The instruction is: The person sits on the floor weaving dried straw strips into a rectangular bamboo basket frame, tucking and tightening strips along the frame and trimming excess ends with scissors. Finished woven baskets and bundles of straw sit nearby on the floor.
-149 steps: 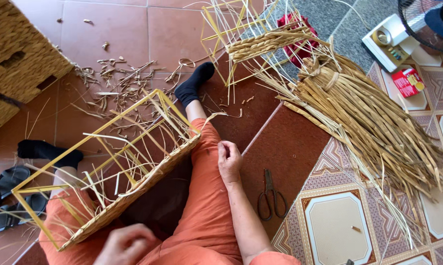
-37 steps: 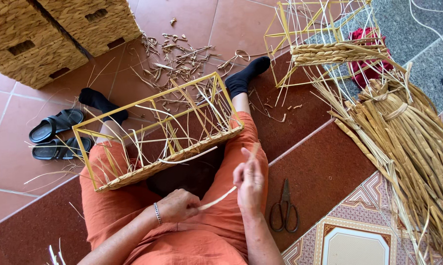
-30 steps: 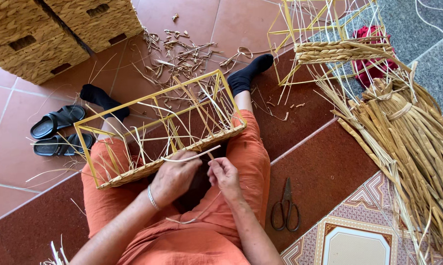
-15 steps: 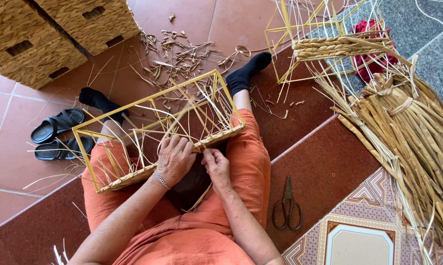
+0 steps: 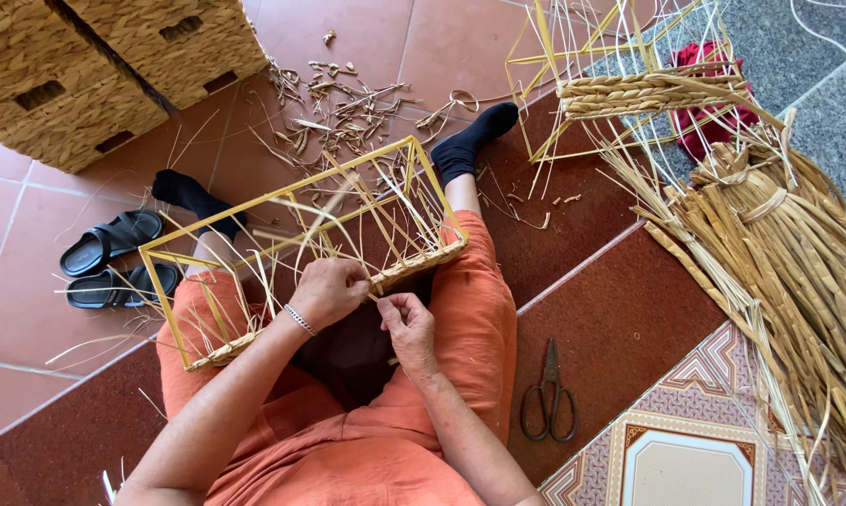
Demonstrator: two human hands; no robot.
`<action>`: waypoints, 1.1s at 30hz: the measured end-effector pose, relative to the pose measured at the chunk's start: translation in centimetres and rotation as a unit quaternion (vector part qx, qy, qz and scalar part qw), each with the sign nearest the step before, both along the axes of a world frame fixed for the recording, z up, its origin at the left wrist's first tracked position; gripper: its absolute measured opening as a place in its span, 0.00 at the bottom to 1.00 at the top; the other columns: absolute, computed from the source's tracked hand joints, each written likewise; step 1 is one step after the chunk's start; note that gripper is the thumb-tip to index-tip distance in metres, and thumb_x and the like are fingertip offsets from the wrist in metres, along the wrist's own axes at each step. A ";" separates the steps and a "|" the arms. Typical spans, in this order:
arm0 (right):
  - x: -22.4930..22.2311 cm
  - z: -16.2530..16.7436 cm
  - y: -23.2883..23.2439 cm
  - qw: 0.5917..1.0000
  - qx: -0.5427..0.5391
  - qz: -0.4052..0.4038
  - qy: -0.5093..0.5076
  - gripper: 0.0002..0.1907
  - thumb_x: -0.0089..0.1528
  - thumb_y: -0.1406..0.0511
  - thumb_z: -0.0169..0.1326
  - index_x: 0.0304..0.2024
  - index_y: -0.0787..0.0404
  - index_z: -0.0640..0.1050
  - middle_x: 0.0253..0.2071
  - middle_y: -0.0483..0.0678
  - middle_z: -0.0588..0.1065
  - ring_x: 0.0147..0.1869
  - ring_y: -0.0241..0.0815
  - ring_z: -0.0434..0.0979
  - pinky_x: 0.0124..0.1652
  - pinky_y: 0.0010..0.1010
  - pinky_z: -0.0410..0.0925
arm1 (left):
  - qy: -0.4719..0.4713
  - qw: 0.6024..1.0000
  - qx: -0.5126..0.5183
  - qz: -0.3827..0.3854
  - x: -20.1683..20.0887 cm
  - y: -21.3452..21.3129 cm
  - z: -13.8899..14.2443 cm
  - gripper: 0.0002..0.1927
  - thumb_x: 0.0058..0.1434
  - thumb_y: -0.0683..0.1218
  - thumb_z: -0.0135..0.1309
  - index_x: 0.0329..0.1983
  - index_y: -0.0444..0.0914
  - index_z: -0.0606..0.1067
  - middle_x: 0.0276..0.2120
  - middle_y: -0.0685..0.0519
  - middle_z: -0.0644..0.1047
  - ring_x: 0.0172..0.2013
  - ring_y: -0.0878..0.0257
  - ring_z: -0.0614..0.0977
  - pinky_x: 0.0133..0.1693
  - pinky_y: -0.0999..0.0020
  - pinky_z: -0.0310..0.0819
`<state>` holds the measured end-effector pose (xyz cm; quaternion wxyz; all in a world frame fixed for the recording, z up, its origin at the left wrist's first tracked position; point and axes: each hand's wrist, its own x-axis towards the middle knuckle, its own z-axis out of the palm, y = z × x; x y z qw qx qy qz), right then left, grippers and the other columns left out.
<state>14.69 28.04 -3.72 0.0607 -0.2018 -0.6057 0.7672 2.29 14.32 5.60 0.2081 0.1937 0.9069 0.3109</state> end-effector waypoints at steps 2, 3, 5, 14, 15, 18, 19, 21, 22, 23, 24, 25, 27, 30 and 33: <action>-0.1 0.0 -0.2 1.000 -0.019 0.001 -0.007 0.08 0.67 0.65 0.59 0.38 0.63 0.76 0.25 0.38 0.72 0.25 0.25 0.67 0.27 0.18 0.61 | 0.007 1.000 0.016 -0.008 -0.5 0.1 0.7 0.09 0.52 0.47 0.57 0.33 0.41 0.85 0.26 0.48 0.83 0.29 0.55 0.86 0.39 0.62 0.80; -0.2 0.1 -0.2 1.000 -0.028 0.001 -0.010 0.08 0.67 0.65 0.58 0.38 0.63 0.75 0.23 0.38 0.71 0.24 0.25 0.66 0.25 0.18 0.60 | 0.010 1.000 0.025 -0.013 -0.8 0.2 1.1 0.09 0.51 0.47 0.58 0.32 0.41 0.85 0.26 0.48 0.83 0.29 0.56 0.86 0.38 0.62 0.81; -0.1 0.0 -0.2 1.000 -0.015 -0.005 -0.011 0.09 0.67 0.65 0.58 0.36 0.63 0.75 0.22 0.38 0.71 0.23 0.25 0.66 0.24 0.18 0.60 | -0.015 1.000 0.006 -0.022 -1.0 0.2 1.8 0.09 0.51 0.47 0.57 0.32 0.41 0.85 0.25 0.48 0.83 0.29 0.56 0.86 0.39 0.63 0.81; -1.0 0.6 -0.7 1.000 0.026 -0.009 -0.013 0.09 0.67 0.66 0.57 0.34 0.64 0.75 0.21 0.39 0.73 0.21 0.25 0.68 0.23 0.19 0.61 | -0.030 0.999 0.023 -0.030 -1.4 -0.1 2.8 0.09 0.52 0.47 0.57 0.32 0.40 0.85 0.26 0.48 0.84 0.29 0.56 0.86 0.37 0.63 0.81; -1.0 0.8 -0.9 0.999 0.031 -0.011 -0.007 0.09 0.67 0.66 0.57 0.34 0.64 0.74 0.21 0.39 0.72 0.21 0.25 0.68 0.23 0.19 0.62 | -0.025 0.999 0.029 -0.029 -1.3 -0.2 2.7 0.09 0.52 0.47 0.58 0.32 0.40 0.85 0.26 0.47 0.83 0.29 0.56 0.86 0.36 0.63 0.81; -1.0 1.1 -1.2 0.999 0.047 -0.017 -0.004 0.09 0.67 0.66 0.56 0.33 0.63 0.74 0.21 0.38 0.72 0.22 0.24 0.69 0.23 0.18 0.62 | -0.021 0.998 0.051 -0.036 -1.0 -0.5 2.4 0.09 0.50 0.47 0.60 0.32 0.38 0.84 0.26 0.46 0.83 0.30 0.55 0.86 0.35 0.62 0.80; -1.0 1.2 -1.3 0.999 0.038 -0.014 -0.002 0.09 0.67 0.66 0.56 0.34 0.63 0.74 0.21 0.39 0.72 0.22 0.24 0.69 0.24 0.18 0.62 | -0.026 0.998 0.048 -0.037 -1.0 -0.5 2.3 0.09 0.51 0.47 0.60 0.33 0.38 0.84 0.26 0.46 0.83 0.29 0.55 0.86 0.35 0.62 0.80; -0.9 1.4 -1.4 1.000 0.023 -0.008 0.003 0.09 0.68 0.66 0.55 0.34 0.63 0.73 0.22 0.39 0.72 0.23 0.24 0.69 0.24 0.18 0.62 | -0.034 0.998 0.044 -0.041 -0.9 -0.7 2.2 0.09 0.52 0.47 0.60 0.34 0.39 0.83 0.26 0.46 0.82 0.29 0.55 0.86 0.34 0.61 0.80; -0.9 1.4 -1.4 0.999 0.037 -0.006 0.001 0.09 0.68 0.66 0.55 0.34 0.63 0.73 0.22 0.39 0.73 0.23 0.24 0.69 0.24 0.18 0.62 | -0.035 0.997 0.049 -0.038 -0.9 -0.7 2.1 0.10 0.52 0.47 0.60 0.34 0.39 0.83 0.25 0.46 0.82 0.28 0.55 0.86 0.34 0.61 0.79; -0.9 1.5 -1.4 0.999 0.051 -0.004 -0.002 0.09 0.68 0.66 0.55 0.34 0.64 0.74 0.21 0.40 0.73 0.23 0.25 0.69 0.25 0.18 0.62 | -0.036 0.997 0.053 -0.035 -1.0 -0.7 2.1 0.10 0.52 0.47 0.60 0.35 0.39 0.83 0.25 0.46 0.82 0.28 0.55 0.86 0.34 0.62 0.79; -0.9 1.6 -1.4 0.998 0.065 -0.002 -0.005 0.09 0.68 0.66 0.55 0.33 0.64 0.74 0.21 0.41 0.74 0.23 0.25 0.70 0.25 0.18 0.62 | -0.037 0.997 0.057 -0.031 -1.0 -0.8 2.0 0.10 0.52 0.47 0.59 0.35 0.39 0.83 0.25 0.46 0.82 0.28 0.55 0.86 0.33 0.62 0.79; -1.0 1.7 -1.4 0.998 0.063 0.004 0.005 0.09 0.68 0.66 0.55 0.34 0.64 0.74 0.22 0.41 0.74 0.24 0.25 0.70 0.26 0.19 0.63 | -0.036 0.997 0.056 -0.032 -1.0 -0.8 2.0 0.10 0.52 0.47 0.60 0.35 0.39 0.83 0.25 0.46 0.82 0.28 0.55 0.86 0.34 0.62 0.79; -1.0 1.9 -1.3 0.998 0.058 0.013 0.022 0.09 0.68 0.66 0.55 0.35 0.64 0.74 0.23 0.41 0.74 0.25 0.25 0.71 0.27 0.19 0.64 | -0.035 0.997 0.056 -0.036 -1.0 -0.7 1.9 0.10 0.52 0.47 0.60 0.35 0.39 0.83 0.25 0.46 0.82 0.29 0.55 0.86 0.34 0.61 0.79; -1.0 2.1 -1.2 0.995 0.099 -0.025 0.008 0.09 0.68 0.66 0.54 0.34 0.65 0.75 0.23 0.41 0.75 0.25 0.25 0.72 0.26 0.19 0.65 | -0.039 0.997 0.057 -0.042 -1.0 -0.8 1.7 0.10 0.54 0.48 0.60 0.35 0.39 0.83 0.27 0.46 0.83 0.30 0.54 0.86 0.35 0.61 0.80; -1.0 2.1 -1.0 0.992 0.127 -0.017 -0.011 0.09 0.67 0.66 0.54 0.34 0.65 0.75 0.21 0.42 0.76 0.23 0.26 0.72 0.25 0.19 0.64 | -0.041 0.997 0.048 -0.041 -1.0 -0.8 1.5 0.10 0.53 0.48 0.61 0.36 0.39 0.83 0.27 0.45 0.82 0.30 0.53 0.86 0.34 0.60 0.79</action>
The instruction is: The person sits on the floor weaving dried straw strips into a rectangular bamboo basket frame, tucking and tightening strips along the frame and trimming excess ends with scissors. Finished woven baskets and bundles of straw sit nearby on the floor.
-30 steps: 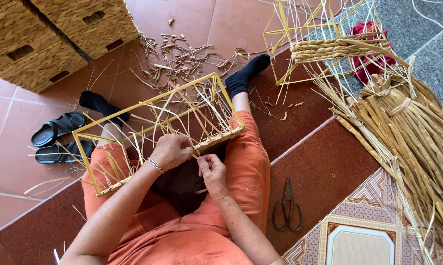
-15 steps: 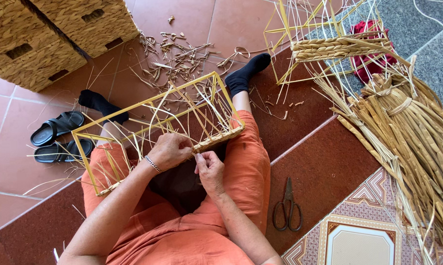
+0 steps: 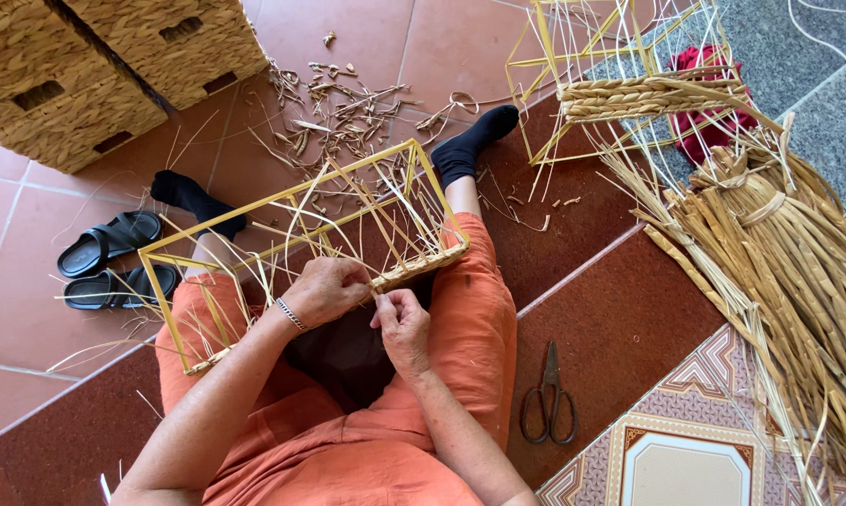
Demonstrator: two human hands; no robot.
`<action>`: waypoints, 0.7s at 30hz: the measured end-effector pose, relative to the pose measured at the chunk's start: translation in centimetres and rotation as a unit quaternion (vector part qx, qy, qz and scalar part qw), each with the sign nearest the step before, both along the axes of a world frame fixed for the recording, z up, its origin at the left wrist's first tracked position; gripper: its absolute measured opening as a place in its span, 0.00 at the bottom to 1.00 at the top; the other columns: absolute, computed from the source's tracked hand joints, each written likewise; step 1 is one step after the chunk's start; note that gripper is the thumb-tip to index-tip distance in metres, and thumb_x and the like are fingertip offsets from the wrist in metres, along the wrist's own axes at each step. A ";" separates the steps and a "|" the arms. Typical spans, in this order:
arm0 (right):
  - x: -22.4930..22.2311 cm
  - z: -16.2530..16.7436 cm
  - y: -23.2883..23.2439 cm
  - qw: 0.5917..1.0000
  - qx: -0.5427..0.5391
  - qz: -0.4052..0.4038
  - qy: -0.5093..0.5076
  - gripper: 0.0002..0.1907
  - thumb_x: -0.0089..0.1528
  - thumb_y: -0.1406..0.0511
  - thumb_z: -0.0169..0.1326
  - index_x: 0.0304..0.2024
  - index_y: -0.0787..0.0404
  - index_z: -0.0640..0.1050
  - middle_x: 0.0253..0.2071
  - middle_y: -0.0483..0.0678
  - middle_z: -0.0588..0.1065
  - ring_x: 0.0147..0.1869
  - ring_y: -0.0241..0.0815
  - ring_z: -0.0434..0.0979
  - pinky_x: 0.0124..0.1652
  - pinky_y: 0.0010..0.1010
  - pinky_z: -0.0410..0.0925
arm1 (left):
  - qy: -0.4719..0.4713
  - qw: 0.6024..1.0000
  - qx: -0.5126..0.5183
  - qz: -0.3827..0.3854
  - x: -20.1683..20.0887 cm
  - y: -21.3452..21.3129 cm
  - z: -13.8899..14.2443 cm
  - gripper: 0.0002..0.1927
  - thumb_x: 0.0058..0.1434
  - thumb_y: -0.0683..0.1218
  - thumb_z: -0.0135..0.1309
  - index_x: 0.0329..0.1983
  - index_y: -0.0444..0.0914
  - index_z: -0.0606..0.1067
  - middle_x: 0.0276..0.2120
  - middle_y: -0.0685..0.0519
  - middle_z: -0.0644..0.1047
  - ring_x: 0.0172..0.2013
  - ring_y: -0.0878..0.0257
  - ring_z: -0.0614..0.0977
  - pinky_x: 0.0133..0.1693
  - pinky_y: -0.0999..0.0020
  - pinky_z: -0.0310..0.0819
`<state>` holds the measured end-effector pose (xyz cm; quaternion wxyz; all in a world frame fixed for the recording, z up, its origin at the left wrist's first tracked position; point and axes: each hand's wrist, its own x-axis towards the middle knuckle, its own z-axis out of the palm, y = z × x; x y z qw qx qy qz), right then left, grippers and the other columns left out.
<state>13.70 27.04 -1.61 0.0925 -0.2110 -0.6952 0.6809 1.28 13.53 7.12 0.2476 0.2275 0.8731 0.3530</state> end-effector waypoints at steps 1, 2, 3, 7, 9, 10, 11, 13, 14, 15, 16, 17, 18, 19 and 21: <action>0.0 0.0 0.0 1.000 -0.020 0.015 0.008 0.09 0.68 0.66 0.54 0.34 0.65 0.75 0.22 0.42 0.76 0.24 0.26 0.73 0.26 0.19 0.65 | 0.003 1.000 0.002 0.000 0.0 0.0 -0.1 0.10 0.53 0.48 0.60 0.36 0.39 0.83 0.27 0.45 0.82 0.30 0.53 0.86 0.35 0.61 0.80; 0.0 -0.1 0.0 0.999 -0.040 0.030 0.017 0.09 0.68 0.66 0.55 0.35 0.65 0.75 0.23 0.42 0.75 0.25 0.26 0.73 0.27 0.19 0.66 | 0.005 1.000 0.005 0.000 0.0 0.0 -0.1 0.10 0.54 0.48 0.60 0.36 0.39 0.83 0.27 0.45 0.83 0.31 0.53 0.86 0.35 0.61 0.80; 0.0 -0.1 -0.1 0.997 -0.061 0.046 0.026 0.08 0.68 0.66 0.55 0.35 0.65 0.74 0.24 0.41 0.75 0.26 0.26 0.73 0.29 0.19 0.66 | 0.009 1.000 0.007 -0.001 0.0 0.0 -0.1 0.10 0.54 0.47 0.59 0.36 0.40 0.83 0.28 0.46 0.83 0.31 0.53 0.86 0.36 0.61 0.80; -0.3 -0.2 -0.3 0.999 -0.046 0.011 0.020 0.09 0.68 0.66 0.55 0.34 0.65 0.74 0.23 0.41 0.76 0.26 0.26 0.74 0.28 0.19 0.67 | 0.001 1.000 0.004 0.000 0.0 0.1 0.1 0.09 0.56 0.48 0.59 0.37 0.40 0.83 0.28 0.47 0.83 0.31 0.55 0.86 0.35 0.62 0.80; -0.5 -0.2 -0.3 0.999 -0.038 0.008 0.027 0.09 0.68 0.66 0.55 0.34 0.65 0.75 0.24 0.41 0.76 0.26 0.26 0.74 0.28 0.19 0.67 | -0.027 1.000 -0.001 0.001 0.0 0.2 0.4 0.10 0.56 0.48 0.59 0.37 0.40 0.83 0.28 0.48 0.84 0.30 0.57 0.87 0.34 0.63 0.80; -0.6 -0.1 -0.2 0.999 -0.033 0.018 0.024 0.09 0.68 0.66 0.55 0.34 0.65 0.75 0.24 0.41 0.76 0.26 0.26 0.74 0.28 0.19 0.67 | -0.034 0.999 -0.002 0.003 0.0 0.2 0.6 0.10 0.56 0.48 0.59 0.37 0.40 0.83 0.28 0.48 0.84 0.30 0.57 0.87 0.34 0.63 0.80; -0.6 0.0 -0.2 0.999 -0.027 0.028 0.022 0.09 0.68 0.66 0.56 0.35 0.65 0.75 0.23 0.41 0.76 0.26 0.26 0.74 0.28 0.19 0.67 | -0.041 0.999 -0.003 0.005 0.0 0.1 0.7 0.10 0.56 0.48 0.58 0.37 0.40 0.83 0.28 0.48 0.84 0.30 0.58 0.87 0.34 0.63 0.80; -0.7 0.3 -0.2 0.999 -0.016 0.030 0.020 0.09 0.67 0.67 0.56 0.34 0.65 0.75 0.23 0.42 0.76 0.26 0.26 0.74 0.28 0.20 0.67 | -0.042 0.999 0.000 0.007 0.0 0.1 0.9 0.10 0.56 0.48 0.59 0.37 0.39 0.83 0.28 0.48 0.84 0.30 0.58 0.87 0.34 0.64 0.80; -0.7 0.5 -0.3 1.000 -0.010 0.022 0.019 0.09 0.67 0.67 0.56 0.34 0.65 0.75 0.23 0.42 0.76 0.26 0.26 0.74 0.27 0.20 0.67 | -0.037 0.999 0.002 0.007 0.0 0.1 1.0 0.10 0.55 0.47 0.59 0.37 0.39 0.83 0.28 0.48 0.84 0.30 0.58 0.87 0.34 0.63 0.80; -0.7 0.7 -0.4 1.000 -0.005 0.014 0.019 0.09 0.67 0.67 0.57 0.33 0.65 0.75 0.23 0.41 0.76 0.25 0.26 0.75 0.27 0.20 0.68 | -0.033 0.999 0.004 0.006 0.0 0.0 1.0 0.10 0.55 0.47 0.60 0.37 0.39 0.83 0.28 0.48 0.84 0.30 0.57 0.86 0.34 0.63 0.80; -0.8 0.8 -0.4 1.000 0.000 0.013 0.017 0.09 0.66 0.67 0.58 0.33 0.65 0.76 0.23 0.41 0.76 0.25 0.26 0.74 0.26 0.21 0.67 | -0.031 0.999 0.010 0.007 0.0 0.0 0.9 0.09 0.55 0.47 0.60 0.37 0.39 0.83 0.29 0.48 0.84 0.30 0.58 0.87 0.35 0.64 0.80; -0.8 1.0 -0.5 1.000 0.006 0.011 0.016 0.09 0.65 0.67 0.59 0.32 0.65 0.76 0.22 0.41 0.76 0.25 0.25 0.74 0.25 0.21 0.67 | -0.029 0.999 0.015 0.007 0.0 0.0 0.8 0.09 0.55 0.47 0.59 0.37 0.39 0.83 0.29 0.48 0.84 0.31 0.58 0.87 0.35 0.64 0.80; -0.9 1.1 -0.5 1.000 0.011 0.007 0.015 0.09 0.65 0.67 0.60 0.32 0.65 0.77 0.22 0.41 0.76 0.25 0.25 0.73 0.25 0.21 0.66 | -0.027 0.999 0.021 0.006 0.0 0.0 0.7 0.09 0.55 0.46 0.59 0.37 0.39 0.83 0.29 0.48 0.84 0.31 0.59 0.87 0.35 0.65 0.80; -0.9 1.3 -0.6 0.998 0.048 0.009 0.027 0.09 0.64 0.67 0.61 0.31 0.65 0.77 0.22 0.41 0.76 0.24 0.25 0.73 0.24 0.21 0.67 | -0.024 0.999 0.022 0.004 0.1 0.0 0.6 0.09 0.55 0.46 0.59 0.37 0.39 0.83 0.29 0.48 0.84 0.31 0.58 0.87 0.35 0.65 0.81; -1.1 1.4 -0.5 0.991 0.120 0.015 0.052 0.10 0.62 0.67 0.62 0.30 0.65 0.76 0.21 0.41 0.76 0.23 0.25 0.73 0.24 0.21 0.67 | -0.019 0.999 0.025 0.005 0.0 0.0 0.4 0.09 0.54 0.46 0.59 0.37 0.39 0.83 0.29 0.48 0.84 0.31 0.58 0.87 0.35 0.65 0.81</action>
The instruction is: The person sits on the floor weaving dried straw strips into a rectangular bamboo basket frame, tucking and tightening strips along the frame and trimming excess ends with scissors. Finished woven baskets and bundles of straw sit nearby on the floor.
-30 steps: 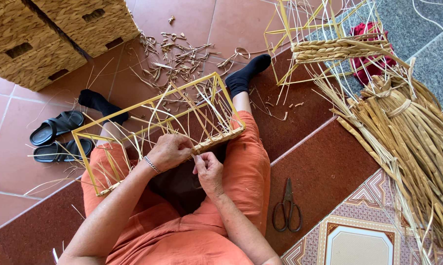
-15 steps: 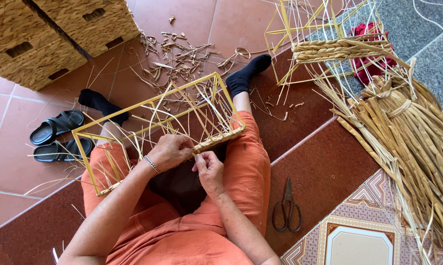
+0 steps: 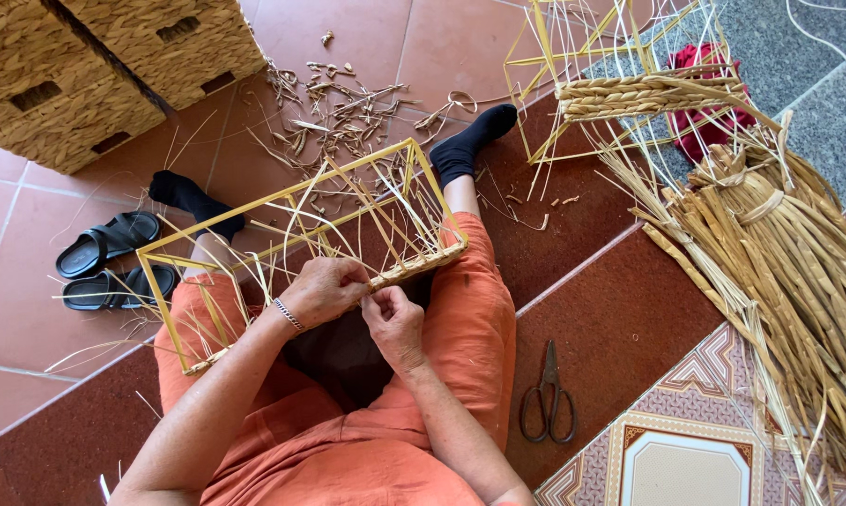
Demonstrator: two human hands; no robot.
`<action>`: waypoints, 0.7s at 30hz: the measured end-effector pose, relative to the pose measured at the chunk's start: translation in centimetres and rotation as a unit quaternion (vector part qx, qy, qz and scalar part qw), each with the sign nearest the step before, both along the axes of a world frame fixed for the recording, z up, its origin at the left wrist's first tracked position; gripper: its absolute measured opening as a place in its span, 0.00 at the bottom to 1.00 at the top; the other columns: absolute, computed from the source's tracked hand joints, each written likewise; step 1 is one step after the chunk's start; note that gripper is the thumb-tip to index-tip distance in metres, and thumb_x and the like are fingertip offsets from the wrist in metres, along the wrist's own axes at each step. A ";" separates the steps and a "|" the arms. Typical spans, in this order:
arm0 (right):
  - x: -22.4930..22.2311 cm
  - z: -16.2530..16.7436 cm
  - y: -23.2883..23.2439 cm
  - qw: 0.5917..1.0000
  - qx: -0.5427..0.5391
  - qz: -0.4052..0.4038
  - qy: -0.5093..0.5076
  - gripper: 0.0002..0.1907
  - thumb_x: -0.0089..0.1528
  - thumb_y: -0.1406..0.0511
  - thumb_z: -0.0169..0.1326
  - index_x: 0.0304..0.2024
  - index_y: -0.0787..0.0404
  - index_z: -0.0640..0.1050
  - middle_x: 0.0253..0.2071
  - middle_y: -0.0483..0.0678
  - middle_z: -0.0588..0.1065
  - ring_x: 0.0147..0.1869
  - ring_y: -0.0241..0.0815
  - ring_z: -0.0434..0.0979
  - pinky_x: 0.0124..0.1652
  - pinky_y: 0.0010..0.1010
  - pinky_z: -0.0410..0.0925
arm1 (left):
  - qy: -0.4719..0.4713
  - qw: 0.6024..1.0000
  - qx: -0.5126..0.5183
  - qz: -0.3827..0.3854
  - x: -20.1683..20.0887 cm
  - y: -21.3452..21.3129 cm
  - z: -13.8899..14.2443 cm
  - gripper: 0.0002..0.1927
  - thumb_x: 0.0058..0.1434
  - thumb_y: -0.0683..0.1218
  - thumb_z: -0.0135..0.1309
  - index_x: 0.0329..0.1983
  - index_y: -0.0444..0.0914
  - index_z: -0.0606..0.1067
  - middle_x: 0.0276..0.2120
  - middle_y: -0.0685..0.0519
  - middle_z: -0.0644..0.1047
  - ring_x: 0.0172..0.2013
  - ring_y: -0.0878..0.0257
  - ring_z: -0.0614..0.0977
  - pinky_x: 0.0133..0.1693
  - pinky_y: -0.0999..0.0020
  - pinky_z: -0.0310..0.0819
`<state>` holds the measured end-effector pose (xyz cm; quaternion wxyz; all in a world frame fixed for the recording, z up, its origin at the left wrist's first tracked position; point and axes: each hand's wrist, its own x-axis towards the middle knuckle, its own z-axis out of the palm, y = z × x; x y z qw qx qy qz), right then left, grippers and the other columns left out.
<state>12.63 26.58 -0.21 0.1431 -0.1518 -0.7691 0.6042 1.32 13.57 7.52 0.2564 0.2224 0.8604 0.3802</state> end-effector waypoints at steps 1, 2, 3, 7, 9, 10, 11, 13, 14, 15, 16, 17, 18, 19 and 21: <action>-0.1 0.0 0.1 1.000 -0.008 -0.003 -0.012 0.10 0.62 0.67 0.63 0.29 0.66 0.77 0.20 0.42 0.75 0.22 0.25 0.71 0.23 0.21 0.66 | 0.002 1.000 0.000 0.000 0.0 0.0 -0.1 0.09 0.55 0.46 0.59 0.37 0.39 0.83 0.29 0.48 0.84 0.31 0.58 0.87 0.35 0.65 0.80; -0.3 0.0 0.1 1.000 -0.016 -0.006 -0.024 0.10 0.62 0.67 0.63 0.29 0.66 0.77 0.20 0.43 0.75 0.22 0.26 0.70 0.23 0.22 0.65 | 0.004 1.000 0.001 -0.001 0.0 -0.1 -0.1 0.09 0.55 0.46 0.59 0.37 0.39 0.83 0.29 0.48 0.84 0.31 0.58 0.87 0.35 0.65 0.80; -0.4 -0.1 0.2 0.999 -0.025 -0.010 -0.037 0.10 0.62 0.67 0.63 0.28 0.66 0.77 0.19 0.43 0.74 0.22 0.26 0.69 0.23 0.22 0.64 | 0.005 1.000 0.001 -0.002 0.0 -0.1 -0.2 0.09 0.55 0.46 0.59 0.37 0.39 0.82 0.29 0.48 0.84 0.31 0.58 0.87 0.35 0.64 0.80; -0.9 -0.6 0.3 0.991 -0.113 -0.022 -0.065 0.12 0.62 0.67 0.62 0.27 0.67 0.76 0.19 0.43 0.76 0.22 0.26 0.73 0.23 0.21 0.65 | 0.005 1.000 0.013 -0.007 0.0 -0.3 -0.3 0.09 0.54 0.47 0.60 0.36 0.39 0.82 0.28 0.48 0.84 0.30 0.58 0.87 0.34 0.65 0.80; -0.9 -0.7 0.2 0.994 -0.091 -0.018 -0.049 0.12 0.63 0.67 0.61 0.28 0.67 0.76 0.20 0.45 0.76 0.22 0.26 0.73 0.23 0.21 0.66 | 0.013 0.999 0.030 -0.004 0.1 -0.3 -0.4 0.09 0.54 0.47 0.60 0.37 0.39 0.82 0.28 0.48 0.84 0.29 0.59 0.87 0.33 0.65 0.80; -0.7 -0.7 0.2 0.988 -0.142 -0.010 -0.065 0.10 0.64 0.66 0.59 0.30 0.66 0.77 0.22 0.45 0.78 0.21 0.26 0.71 0.22 0.20 0.65 | 0.019 0.999 0.025 -0.003 0.2 -0.4 -0.5 0.10 0.54 0.47 0.60 0.37 0.39 0.83 0.28 0.48 0.83 0.29 0.58 0.87 0.33 0.65 0.80; -0.5 -0.7 0.3 0.978 -0.191 0.000 -0.079 0.09 0.65 0.65 0.58 0.33 0.66 0.77 0.24 0.46 0.79 0.20 0.26 0.70 0.21 0.20 0.64 | 0.027 0.999 0.020 -0.002 0.2 -0.4 -0.5 0.10 0.54 0.47 0.61 0.37 0.39 0.83 0.27 0.47 0.83 0.29 0.58 0.86 0.33 0.64 0.79; 0.1 -0.6 0.5 0.961 -0.263 0.020 -0.084 0.09 0.66 0.64 0.56 0.37 0.65 0.78 0.29 0.46 0.80 0.21 0.27 0.70 0.22 0.19 0.64 | 0.018 0.999 0.036 0.000 0.3 -0.5 -0.7 0.10 0.54 0.46 0.61 0.38 0.39 0.83 0.28 0.48 0.83 0.29 0.59 0.86 0.33 0.65 0.80; 0.3 -0.5 0.7 0.955 -0.286 0.031 -0.075 0.10 0.67 0.63 0.56 0.40 0.65 0.79 0.31 0.47 0.81 0.22 0.26 0.71 0.24 0.18 0.65 | 0.002 0.998 0.055 0.000 0.4 -0.7 -0.7 0.10 0.55 0.46 0.60 0.38 0.39 0.83 0.28 0.48 0.83 0.29 0.59 0.87 0.33 0.65 0.80; 0.4 -0.5 0.8 0.948 -0.309 0.042 -0.065 0.10 0.67 0.63 0.56 0.42 0.66 0.79 0.33 0.47 0.81 0.24 0.26 0.72 0.26 0.17 0.67 | -0.014 0.997 0.075 0.001 0.4 -0.8 -0.8 0.10 0.56 0.46 0.60 0.39 0.39 0.82 0.29 0.49 0.84 0.30 0.60 0.87 0.33 0.66 0.81; 0.5 -0.4 0.9 0.946 -0.312 0.047 -0.070 0.10 0.67 0.63 0.57 0.43 0.66 0.79 0.34 0.47 0.81 0.25 0.26 0.73 0.27 0.18 0.68 | -0.036 0.998 0.053 0.019 0.4 -0.8 -0.9 0.09 0.57 0.44 0.57 0.39 0.39 0.82 0.28 0.48 0.84 0.29 0.59 0.87 0.33 0.65 0.81; 0.5 -0.4 0.9 0.945 -0.316 0.051 -0.073 0.10 0.66 0.64 0.58 0.43 0.66 0.79 0.35 0.47 0.81 0.26 0.26 0.74 0.28 0.18 0.69 | -0.056 0.997 0.031 0.038 0.4 -0.8 -1.0 0.10 0.58 0.43 0.54 0.40 0.39 0.83 0.28 0.47 0.84 0.29 0.58 0.87 0.33 0.65 0.81; 0.5 -0.4 1.0 0.943 -0.319 0.057 -0.076 0.10 0.65 0.64 0.59 0.43 0.66 0.78 0.36 0.47 0.81 0.27 0.26 0.74 0.29 0.19 0.70 | -0.075 0.995 0.009 0.057 0.3 -0.8 -1.1 0.11 0.59 0.41 0.51 0.40 0.40 0.83 0.28 0.47 0.84 0.28 0.56 0.87 0.33 0.64 0.82; 0.4 -0.4 1.0 0.946 -0.309 0.049 -0.081 0.10 0.65 0.64 0.59 0.43 0.66 0.78 0.35 0.47 0.81 0.27 0.26 0.74 0.28 0.19 0.69 | -0.018 0.999 0.008 0.042 0.3 -0.5 -1.2 0.09 0.57 0.41 0.53 0.38 0.39 0.83 0.29 0.46 0.84 0.29 0.55 0.87 0.34 0.63 0.81; 0.2 -0.4 0.9 0.952 -0.289 0.034 -0.094 0.10 0.65 0.64 0.60 0.41 0.68 0.79 0.34 0.48 0.81 0.25 0.27 0.72 0.26 0.19 0.67 | 0.096 0.995 0.005 0.009 0.2 0.3 -1.6 0.06 0.54 0.41 0.58 0.33 0.37 0.84 0.31 0.45 0.83 0.31 0.52 0.85 0.37 0.62 0.80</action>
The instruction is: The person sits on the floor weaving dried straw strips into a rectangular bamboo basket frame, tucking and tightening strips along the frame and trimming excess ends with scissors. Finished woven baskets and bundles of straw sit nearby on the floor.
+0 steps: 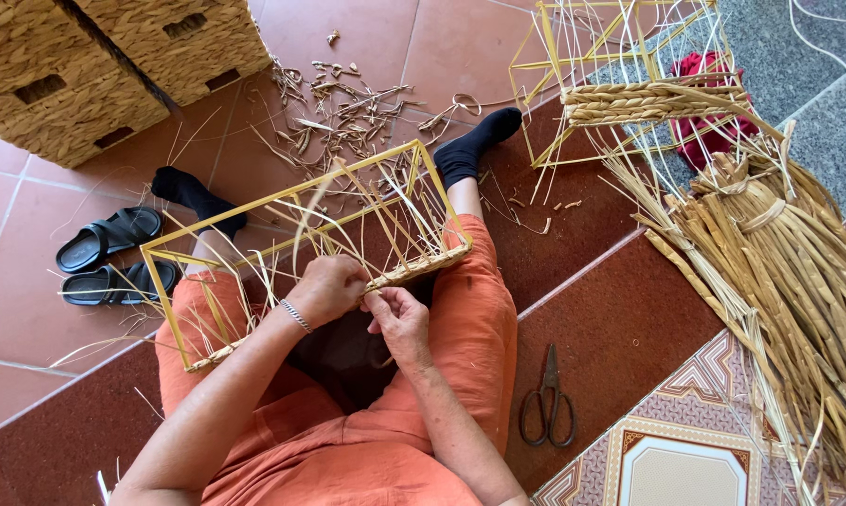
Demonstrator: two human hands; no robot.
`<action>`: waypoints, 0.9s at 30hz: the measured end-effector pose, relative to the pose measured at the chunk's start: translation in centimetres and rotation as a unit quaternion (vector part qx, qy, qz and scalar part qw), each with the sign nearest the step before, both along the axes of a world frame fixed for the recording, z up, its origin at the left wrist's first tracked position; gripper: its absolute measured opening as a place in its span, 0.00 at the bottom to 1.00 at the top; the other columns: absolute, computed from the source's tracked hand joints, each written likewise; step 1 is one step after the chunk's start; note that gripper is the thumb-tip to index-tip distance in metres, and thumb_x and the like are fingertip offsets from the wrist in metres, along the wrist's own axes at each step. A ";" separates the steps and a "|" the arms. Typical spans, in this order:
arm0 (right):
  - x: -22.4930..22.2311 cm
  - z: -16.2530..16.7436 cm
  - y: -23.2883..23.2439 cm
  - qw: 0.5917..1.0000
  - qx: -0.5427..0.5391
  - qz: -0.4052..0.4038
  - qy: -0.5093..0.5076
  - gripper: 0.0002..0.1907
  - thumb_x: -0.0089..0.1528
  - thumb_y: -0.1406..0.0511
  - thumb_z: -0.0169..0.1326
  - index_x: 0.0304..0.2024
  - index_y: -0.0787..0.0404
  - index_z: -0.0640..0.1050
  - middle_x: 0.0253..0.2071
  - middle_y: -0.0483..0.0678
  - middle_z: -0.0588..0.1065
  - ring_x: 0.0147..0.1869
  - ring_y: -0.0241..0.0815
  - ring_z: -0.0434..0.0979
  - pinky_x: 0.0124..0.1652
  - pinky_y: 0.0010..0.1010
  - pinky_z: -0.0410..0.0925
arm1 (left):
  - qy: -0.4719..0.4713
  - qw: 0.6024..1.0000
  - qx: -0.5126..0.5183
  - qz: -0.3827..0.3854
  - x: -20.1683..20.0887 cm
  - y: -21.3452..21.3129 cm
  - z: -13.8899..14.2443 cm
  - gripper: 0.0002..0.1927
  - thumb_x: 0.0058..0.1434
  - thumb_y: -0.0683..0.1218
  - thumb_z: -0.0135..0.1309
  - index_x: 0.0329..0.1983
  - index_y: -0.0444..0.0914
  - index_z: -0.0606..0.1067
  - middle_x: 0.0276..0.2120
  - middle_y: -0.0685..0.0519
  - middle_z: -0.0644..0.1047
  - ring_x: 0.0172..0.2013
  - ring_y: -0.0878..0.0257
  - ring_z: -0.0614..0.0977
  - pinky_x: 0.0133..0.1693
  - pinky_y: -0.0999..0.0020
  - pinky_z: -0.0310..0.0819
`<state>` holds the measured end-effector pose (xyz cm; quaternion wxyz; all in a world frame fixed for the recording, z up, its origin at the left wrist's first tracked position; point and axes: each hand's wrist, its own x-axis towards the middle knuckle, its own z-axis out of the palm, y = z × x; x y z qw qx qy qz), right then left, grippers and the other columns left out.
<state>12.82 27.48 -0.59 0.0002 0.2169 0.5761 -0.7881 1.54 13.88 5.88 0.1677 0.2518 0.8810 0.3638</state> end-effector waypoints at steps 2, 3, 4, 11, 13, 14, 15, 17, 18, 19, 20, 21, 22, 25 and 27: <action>0.0 0.1 -0.1 1.000 0.008 -0.010 0.005 0.10 0.66 0.64 0.59 0.42 0.67 0.79 0.33 0.47 0.81 0.25 0.26 0.72 0.26 0.18 0.67 | -0.002 0.999 -0.005 -0.034 -0.3 0.3 -0.3 0.06 0.54 0.41 0.59 0.32 0.37 0.84 0.31 0.46 0.83 0.32 0.52 0.85 0.38 0.60 0.79; 0.0 0.1 -0.2 1.000 0.012 -0.016 0.007 0.10 0.66 0.64 0.58 0.42 0.66 0.79 0.33 0.47 0.81 0.25 0.26 0.72 0.26 0.18 0.67 | -0.003 0.999 -0.007 -0.050 -0.5 0.4 -0.4 0.06 0.54 0.41 0.59 0.32 0.38 0.85 0.31 0.46 0.84 0.32 0.51 0.85 0.38 0.59 0.78; 0.0 0.2 -0.2 1.000 0.019 -0.019 0.009 0.10 0.66 0.64 0.58 0.41 0.66 0.79 0.33 0.46 0.81 0.24 0.26 0.72 0.25 0.18 0.67 | -0.026 0.998 -0.006 -0.050 -0.7 0.3 -0.5 0.06 0.54 0.42 0.59 0.32 0.38 0.84 0.30 0.47 0.83 0.32 0.52 0.86 0.37 0.60 0.79; -0.1 0.2 -1.2 0.989 0.142 -0.053 0.004 0.09 0.66 0.66 0.59 0.36 0.67 0.77 0.26 0.46 0.79 0.22 0.27 0.72 0.23 0.20 0.67 | -0.073 0.994 -0.011 -0.080 -2.0 0.0 -1.0 0.06 0.52 0.42 0.60 0.33 0.38 0.84 0.29 0.47 0.84 0.31 0.55 0.87 0.36 0.62 0.80; -0.2 -0.2 -1.1 0.990 0.135 -0.045 0.009 0.09 0.65 0.66 0.60 0.36 0.67 0.76 0.26 0.46 0.79 0.23 0.27 0.73 0.23 0.21 0.67 | -0.073 0.993 0.000 -0.089 -2.0 -0.2 -1.0 0.07 0.53 0.42 0.60 0.34 0.38 0.84 0.29 0.47 0.84 0.31 0.55 0.87 0.36 0.62 0.80; -0.2 -0.5 -0.7 0.994 0.099 -0.038 0.016 0.09 0.66 0.67 0.60 0.37 0.67 0.76 0.27 0.47 0.79 0.23 0.28 0.73 0.24 0.21 0.67 | -0.067 0.993 0.018 -0.096 -1.9 -0.5 -1.0 0.07 0.54 0.42 0.60 0.35 0.38 0.84 0.30 0.47 0.84 0.31 0.55 0.87 0.36 0.62 0.80; -0.1 -0.7 -0.5 0.997 0.063 -0.031 0.023 0.08 0.66 0.67 0.60 0.37 0.67 0.76 0.27 0.47 0.79 0.23 0.29 0.73 0.25 0.21 0.67 | -0.061 0.992 0.036 -0.102 -1.7 -0.6 -1.0 0.07 0.54 0.43 0.59 0.36 0.38 0.83 0.30 0.47 0.83 0.31 0.56 0.87 0.36 0.62 0.80; 0.4 -1.3 0.0 0.998 0.037 0.000 0.052 0.08 0.64 0.69 0.61 0.42 0.66 0.76 0.33 0.44 0.79 0.30 0.26 0.75 0.30 0.21 0.71 | -0.052 0.993 0.044 -0.095 -0.9 -1.0 -1.0 0.09 0.52 0.43 0.61 0.37 0.37 0.82 0.31 0.46 0.83 0.32 0.56 0.86 0.36 0.62 0.81; 0.5 -1.7 0.3 0.997 0.025 0.016 0.067 0.10 0.63 0.70 0.61 0.45 0.66 0.77 0.36 0.42 0.79 0.34 0.25 0.76 0.33 0.20 0.72 | -0.047 0.993 0.048 -0.093 -0.4 -1.1 -1.1 0.10 0.52 0.43 0.61 0.38 0.37 0.81 0.31 0.46 0.83 0.33 0.56 0.86 0.36 0.62 0.81; 0.6 -2.0 0.4 0.998 0.031 0.009 0.057 0.09 0.63 0.70 0.60 0.45 0.66 0.77 0.36 0.43 0.79 0.33 0.26 0.76 0.33 0.20 0.72 | 0.006 0.996 0.042 -0.083 0.2 -0.9 -1.2 0.11 0.50 0.42 0.62 0.38 0.36 0.79 0.33 0.45 0.81 0.35 0.53 0.84 0.37 0.60 0.79; 0.7 -2.2 0.3 0.998 0.037 0.003 0.047 0.09 0.63 0.70 0.60 0.45 0.66 0.78 0.36 0.43 0.79 0.32 0.26 0.76 0.33 0.20 0.72 | 0.057 0.995 0.036 -0.074 1.0 -0.6 -1.4 0.13 0.49 0.42 0.62 0.38 0.35 0.77 0.34 0.45 0.80 0.36 0.50 0.83 0.38 0.57 0.78; 0.8 -2.4 0.4 0.998 0.043 -0.003 0.038 0.09 0.64 0.69 0.59 0.46 0.67 0.79 0.36 0.43 0.80 0.31 0.27 0.76 0.33 0.20 0.72 | 0.109 0.991 0.029 -0.064 1.6 -0.5 -1.5 0.14 0.48 0.42 0.63 0.38 0.34 0.75 0.36 0.44 0.78 0.38 0.47 0.81 0.39 0.55 0.76; 0.8 -2.6 0.4 0.999 0.038 0.000 0.039 0.09 0.64 0.69 0.58 0.46 0.66 0.79 0.36 0.42 0.80 0.31 0.27 0.76 0.33 0.20 0.72 | 0.110 0.992 0.019 -0.054 2.0 -0.2 -1.7 0.14 0.49 0.42 0.63 0.38 0.35 0.74 0.36 0.44 0.77 0.38 0.47 0.80 0.39 0.55 0.76; 0.8 -2.7 0.6 0.999 0.031 0.004 0.036 0.08 0.65 0.68 0.57 0.46 0.65 0.79 0.34 0.42 0.80 0.31 0.26 0.77 0.33 0.20 0.73 | 0.123 0.992 -0.008 -0.040 2.9 0.0 -1.9 0.12 0.54 0.43 0.61 0.38 0.35 0.72 0.36 0.45 0.75 0.38 0.49 0.80 0.39 0.56 0.76; 0.8 -2.6 0.9 0.999 0.039 -0.001 0.026 0.07 0.65 0.68 0.58 0.45 0.64 0.79 0.32 0.41 0.79 0.31 0.26 0.77 0.32 0.21 0.74 | 0.151 0.987 -0.021 -0.053 3.2 0.2 -1.9 0.08 0.60 0.42 0.59 0.38 0.35 0.72 0.36 0.46 0.75 0.36 0.53 0.80 0.40 0.59 0.78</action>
